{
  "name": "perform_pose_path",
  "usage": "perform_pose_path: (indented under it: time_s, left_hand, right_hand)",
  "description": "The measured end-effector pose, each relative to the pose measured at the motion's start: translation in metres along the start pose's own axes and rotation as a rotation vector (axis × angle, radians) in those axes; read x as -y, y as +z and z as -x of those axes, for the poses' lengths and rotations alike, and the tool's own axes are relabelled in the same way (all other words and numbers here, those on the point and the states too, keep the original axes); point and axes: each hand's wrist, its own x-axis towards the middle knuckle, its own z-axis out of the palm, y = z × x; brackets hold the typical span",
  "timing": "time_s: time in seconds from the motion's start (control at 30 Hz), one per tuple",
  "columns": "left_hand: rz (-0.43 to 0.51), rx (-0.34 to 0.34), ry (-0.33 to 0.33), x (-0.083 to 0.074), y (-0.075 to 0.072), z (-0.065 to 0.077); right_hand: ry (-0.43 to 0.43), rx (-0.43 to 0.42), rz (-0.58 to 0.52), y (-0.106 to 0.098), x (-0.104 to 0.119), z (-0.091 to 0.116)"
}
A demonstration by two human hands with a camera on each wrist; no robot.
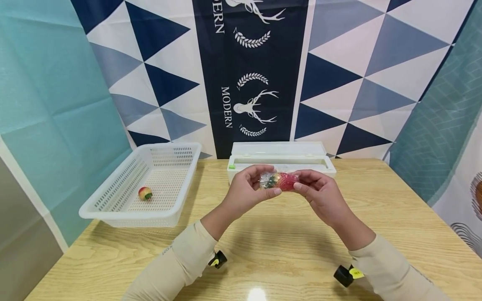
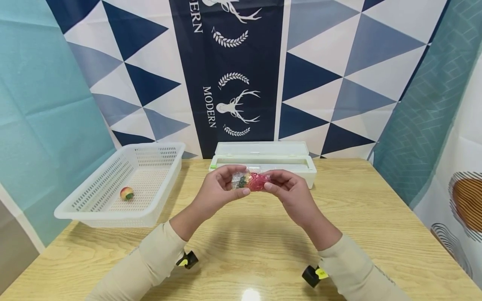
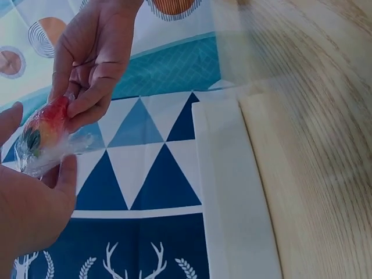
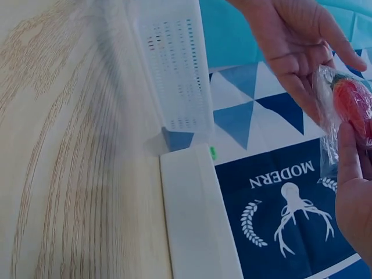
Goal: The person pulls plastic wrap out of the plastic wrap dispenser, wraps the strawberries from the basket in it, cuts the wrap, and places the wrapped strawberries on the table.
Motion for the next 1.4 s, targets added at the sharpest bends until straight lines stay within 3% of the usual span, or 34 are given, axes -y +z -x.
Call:
perform_pose_path:
  time_s: [0.27,0.53,0.73,0.97,1.1,1.4]
  left_hand:
    - [-0.105,-0.014,0.011,0.002,-0.005,0.001]
    - [-0.017,0.052,-0.004,0.000,-0.010,0.003]
    - [-0.085,-0.002,-0.020,0.000,-0.010,0.003]
    - [-0.080,-0.021,-0.098,-0.001,-0.010,0.003]
    - [-0.118,-0.034,-0.106,0.000,-0.011,0.003]
    - [-0.214,-0.082,-0.051,0.006,-0.007,0.003]
  right_hand:
    - [0.007,-0.027,0.230,0.001,0.001,0.000]
    - [0.066,0.161,0.265,-0.002,0.005,0.001]
    - [0.064,0.031,0.348,0.005,0.007,0.003]
    - [0.058,-0.099,0.406,0.008,0.006,0.003]
    - [0.051,-0.124,0.405,0.008,0.004,0.003]
    - [0.062,-0.140,0.353,0.006,0.002,0.005]
